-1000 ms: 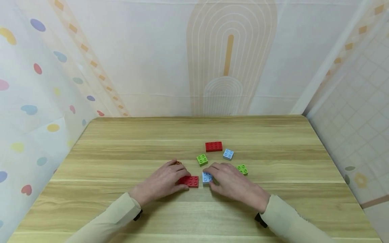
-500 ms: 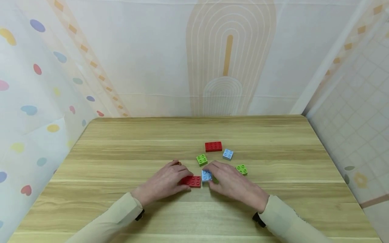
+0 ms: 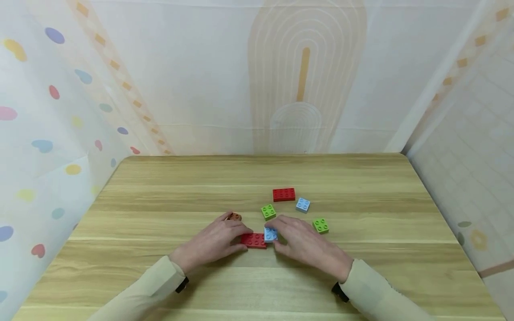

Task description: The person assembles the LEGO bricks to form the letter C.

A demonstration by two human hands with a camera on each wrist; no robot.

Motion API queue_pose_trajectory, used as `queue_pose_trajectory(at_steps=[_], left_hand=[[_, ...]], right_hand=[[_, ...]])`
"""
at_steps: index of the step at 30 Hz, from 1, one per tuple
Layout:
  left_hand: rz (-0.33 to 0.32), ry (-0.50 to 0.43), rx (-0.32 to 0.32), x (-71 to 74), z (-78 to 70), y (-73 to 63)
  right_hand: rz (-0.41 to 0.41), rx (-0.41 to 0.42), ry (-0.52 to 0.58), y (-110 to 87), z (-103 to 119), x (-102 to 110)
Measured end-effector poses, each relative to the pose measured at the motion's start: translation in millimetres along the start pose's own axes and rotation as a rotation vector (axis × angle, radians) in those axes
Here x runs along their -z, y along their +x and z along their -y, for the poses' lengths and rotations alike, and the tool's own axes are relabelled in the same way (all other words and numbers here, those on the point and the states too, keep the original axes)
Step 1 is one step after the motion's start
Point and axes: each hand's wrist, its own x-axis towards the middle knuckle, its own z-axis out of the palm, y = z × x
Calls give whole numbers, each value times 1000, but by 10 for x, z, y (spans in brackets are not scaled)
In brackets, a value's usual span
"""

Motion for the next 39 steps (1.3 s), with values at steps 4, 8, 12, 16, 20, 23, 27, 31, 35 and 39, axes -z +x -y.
queue_pose_trajectory(at_steps=[4,8,12,16,20,23,27,31,35,39], left_hand=[[-2,-6,-2,-10,-8,-2],[2,-7,7,-18,-12,2],[2,-5,13,-19,-15,14],[0,-2,15,-20,-14,20],[0,-3,17,-21,-14,21],[4,-5,21,-19,-16,23],[9,-5,24,-12,-21,28],[10,-5,23,-7,-22,31],[12,-9,24,-4,-22,31],[15,-14,26,-6,-15,29]], right_hand=[[5,3,-8,2,10,-26],[21,-1,-14,6,19,-35],[41,4,-20,15,23,-34],[53,6,-22,26,28,-29],[58,14,-33,33,33,-20],[64,21,-35,37,37,-13],[80,29,-36,46,43,-5],[93,37,-46,60,49,-1],[100,42,-49,71,53,1],[115,44,-43,85,56,10]])
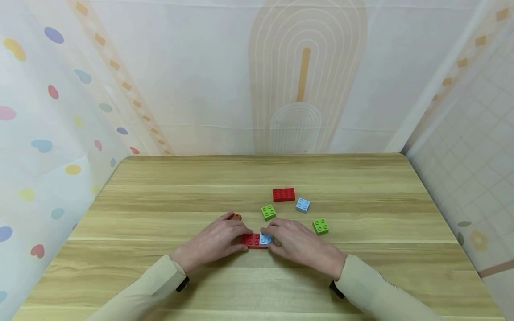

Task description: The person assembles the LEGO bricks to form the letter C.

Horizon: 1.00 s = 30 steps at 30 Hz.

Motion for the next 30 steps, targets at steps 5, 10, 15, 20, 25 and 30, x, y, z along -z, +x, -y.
queue_pose_trajectory(at_steps=[5,10,15,20,25,30], left_hand=[[5,-6,-4,0,6,-7],[6,-2,-15,6,7,-11],[8,23,-17,20,-2,-20],[-31,6,-28,54,24,-58],[-79,-36,-17,113,125,-128],[-117,-95,36,159,215,-161]], right_hand=[[22,-10,26,18,2,13],[16,-32,40,29,6,8],[17,-46,2,54,22,7],[35,-56,-4,69,27,6],[26,-58,1,41,2,6],[21,-64,-5,13,-30,7]])
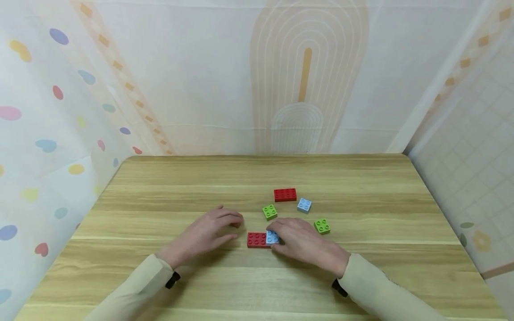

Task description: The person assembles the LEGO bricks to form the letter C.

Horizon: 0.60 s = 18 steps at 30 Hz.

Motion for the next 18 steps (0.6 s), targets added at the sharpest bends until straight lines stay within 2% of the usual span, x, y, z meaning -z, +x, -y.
queue_pose_trajectory(at_steps=[7,12,18], left_hand=[[-10,-80,85,40,106,19],[36,-198,154,47,178,48],[93,-295,215,35,275,91]], right_hand=[[-14,10,-14,-20,-22,3],[-11,6,-13,-22,-29,5],[-10,1,-13,-21,-37,12]])
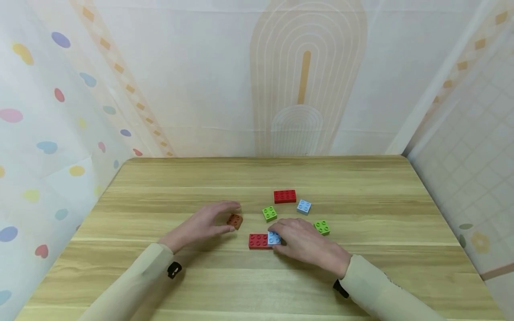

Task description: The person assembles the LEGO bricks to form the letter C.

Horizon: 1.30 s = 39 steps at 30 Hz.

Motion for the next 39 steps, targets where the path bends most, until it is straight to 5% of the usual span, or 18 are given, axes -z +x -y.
queue_pose_trajectory(at_steps=[6,12,39], left_hand=[[39,-18,49,-6,62,41],[53,2,18,-24,101,57],[-52,-15,-49,-30,-56,-49]], right_hand=[[-11,-1,4,3,1,-2],[-11,-1,0,8,1,-4],[-8,-10,3,13,2,-1]])
